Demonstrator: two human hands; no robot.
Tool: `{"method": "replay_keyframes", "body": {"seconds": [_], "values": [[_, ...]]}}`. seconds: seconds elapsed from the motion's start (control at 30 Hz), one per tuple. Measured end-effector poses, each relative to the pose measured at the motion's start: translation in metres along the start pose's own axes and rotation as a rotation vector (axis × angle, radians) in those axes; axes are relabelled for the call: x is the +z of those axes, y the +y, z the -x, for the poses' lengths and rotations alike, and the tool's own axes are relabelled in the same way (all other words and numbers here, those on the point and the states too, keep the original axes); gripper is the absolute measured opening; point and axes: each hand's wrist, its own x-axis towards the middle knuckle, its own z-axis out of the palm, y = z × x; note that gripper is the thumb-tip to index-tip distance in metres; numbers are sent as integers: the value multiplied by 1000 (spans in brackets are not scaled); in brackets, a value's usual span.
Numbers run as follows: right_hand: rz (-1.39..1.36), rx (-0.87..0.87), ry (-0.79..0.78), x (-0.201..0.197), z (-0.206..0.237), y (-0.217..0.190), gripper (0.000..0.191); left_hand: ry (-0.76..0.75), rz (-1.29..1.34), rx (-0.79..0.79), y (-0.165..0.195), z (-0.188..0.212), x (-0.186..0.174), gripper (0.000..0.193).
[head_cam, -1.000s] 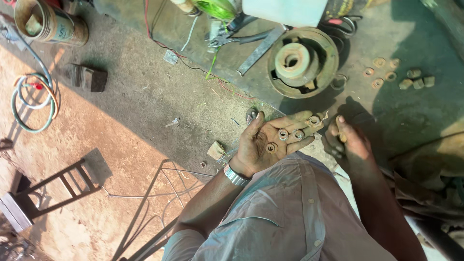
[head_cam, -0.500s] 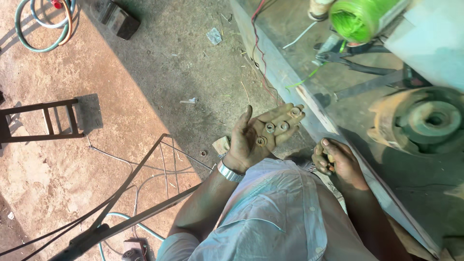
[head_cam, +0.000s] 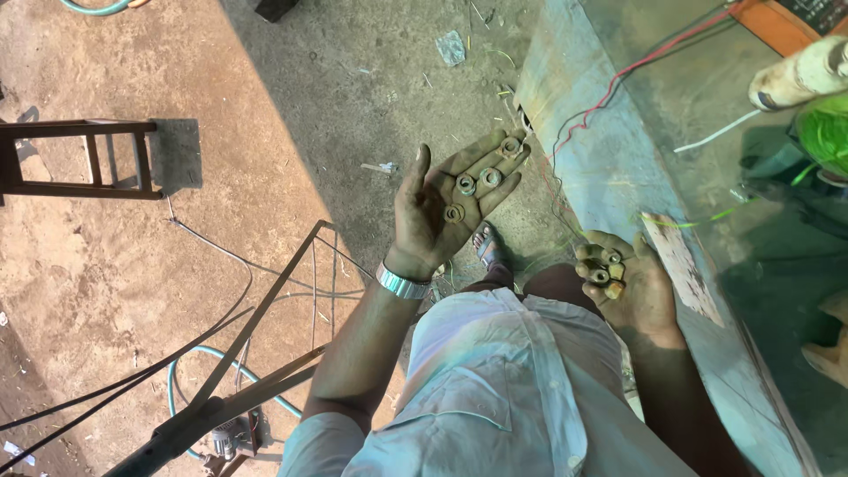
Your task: The person stands at a workbench and sorts small metal parts, including washers and cylindrical pieces, from a larger metal housing. They place the sorted items into separate piles on the table. The person then gathers the sorted parts into their hand and walks away from the workbench.
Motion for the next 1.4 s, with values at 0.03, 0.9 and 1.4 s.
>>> {"method": "replay_keyframes", "body": {"seconds": [0.03, 0.9, 1.4], "values": [[-19, 49, -5, 7, -13, -1, 68, 44, -6, 22, 6, 3, -4, 90], [381, 565, -297, 285, -380, 24, 26, 432, 310, 869, 209, 64, -97, 81], [1060, 899, -810, 570, -486, 295, 27, 488, 435, 1515, 318, 157, -197, 79]]}}
